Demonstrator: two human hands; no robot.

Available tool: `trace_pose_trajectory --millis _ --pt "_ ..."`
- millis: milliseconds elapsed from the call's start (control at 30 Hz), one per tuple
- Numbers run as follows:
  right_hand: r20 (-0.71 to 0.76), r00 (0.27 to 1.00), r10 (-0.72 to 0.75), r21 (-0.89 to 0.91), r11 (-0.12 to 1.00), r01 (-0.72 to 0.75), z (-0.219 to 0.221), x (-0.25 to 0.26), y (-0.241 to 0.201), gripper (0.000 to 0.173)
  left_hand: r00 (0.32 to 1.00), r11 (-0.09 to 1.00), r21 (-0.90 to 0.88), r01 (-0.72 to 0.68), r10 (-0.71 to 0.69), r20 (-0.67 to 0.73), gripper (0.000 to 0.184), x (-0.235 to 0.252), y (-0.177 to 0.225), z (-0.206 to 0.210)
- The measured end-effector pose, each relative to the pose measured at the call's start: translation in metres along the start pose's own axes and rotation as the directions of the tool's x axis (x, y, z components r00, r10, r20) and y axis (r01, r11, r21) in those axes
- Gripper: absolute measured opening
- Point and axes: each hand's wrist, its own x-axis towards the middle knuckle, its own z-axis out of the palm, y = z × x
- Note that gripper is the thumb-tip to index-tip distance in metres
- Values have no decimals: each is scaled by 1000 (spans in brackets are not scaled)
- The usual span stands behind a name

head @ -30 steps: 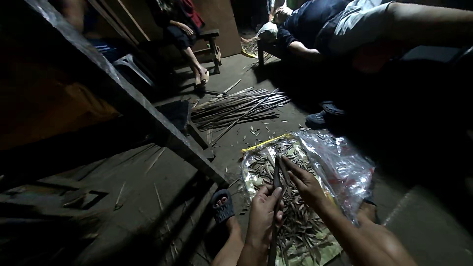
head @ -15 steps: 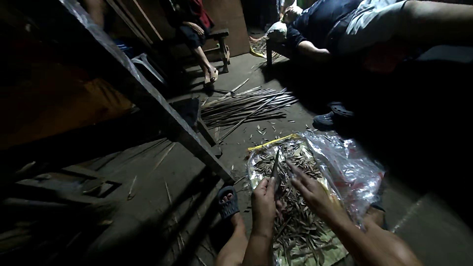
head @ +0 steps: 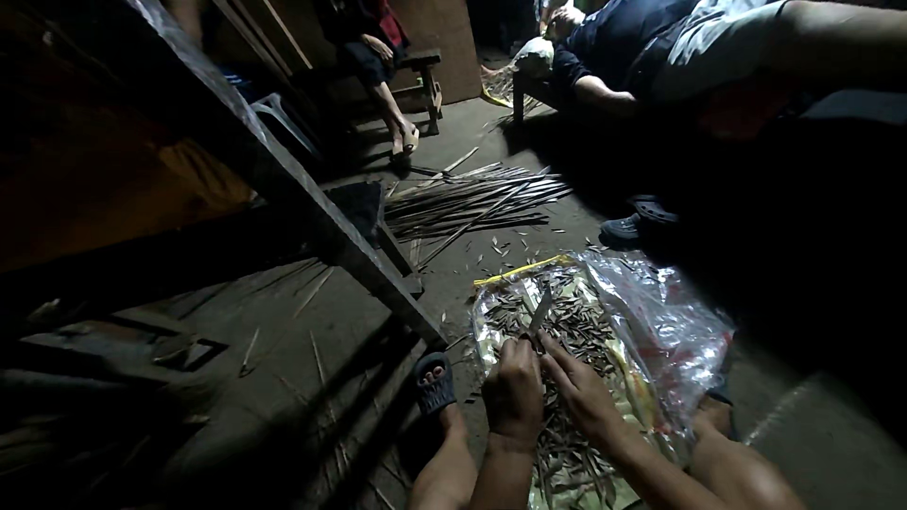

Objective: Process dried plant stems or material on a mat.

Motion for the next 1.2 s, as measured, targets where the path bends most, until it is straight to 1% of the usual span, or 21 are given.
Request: trace_pose_trajectory --millis 100,200,333,467,567,667,733,800,833,867,900,933,967,1000,1067,1100,1200 --pt "-43 998 39 -60 997 -42 0 0 1 47 999 999 15 -34 35 -35 12 -2 1 5" --pt "-115 993 12 -126 992 -27 2 2 3 46 998 999 18 -44 45 -51 14 -4 2 7" --pt "-201 980 5 -177 983 -41 -1 12 9 44 998 999 5 -44 44 -46 24 -6 4 8" --pt "-219 973 69 -115 989 -96 -17 22 13 46 999 999 -23 -46 46 -2 28 -10 5 2" --pt "-213 975 70 -33 996 -78 -20 28 21 48 999 998 -37 -50 50 -5 27 -11 3 2" --pt "-235 968 84 91 994 -64 -25 34 25 47 999 998 -51 -37 37 7 27 -11 1 0" --pt "-251 964 86 175 984 -43 -30 36 26 46 1000 995 -98 -4 7 31 27 -11 -1 -1" --pt "-200 972 126 253 965 -73 -33 35 23 46 997 976 -210 59 -47 61 26 -8 -5 -3" --pt "-167 971 172 293 949 -118 -32 32 19 46 991 951 -287 117 -92 98 26 -5 -8 -5" --pt "-149 966 212 334 930 -153 -29 29 16 45 974 912 -355 205 -157 161 25 -2 -9 -8" --pt "-123 967 222 379 911 -161 -24 28 16 42 942 850 -420 317 -231 244 25 1 -9 -11" --pt "-64 976 209 445 881 -159 -22 26 16 40 895 771 -472 428 -288 340 26 5 -8 -15" --pt "-6 985 172 510 848 -145 -20 24 15 40 852 690 -514 510 -322 413 25 8 -7 -18" --pt "42 991 129 558 819 -131 -19 21 13 40 821 623 -545 561 -338 460 25 10 -5 -21" --pt "103 994 39 595 798 -93 -19 17 9 42 785 546 -569 615 -355 507 22 13 -2 -24" --pt "108 994 5 594 801 -68 -19 16 7 44 770 522 -570 634 -360 527 20 14 -2 -25" --pt "118 992 -40 591 806 -38 -20 14 6 45 744 457 -588 667 -361 562 17 16 -1 -26"
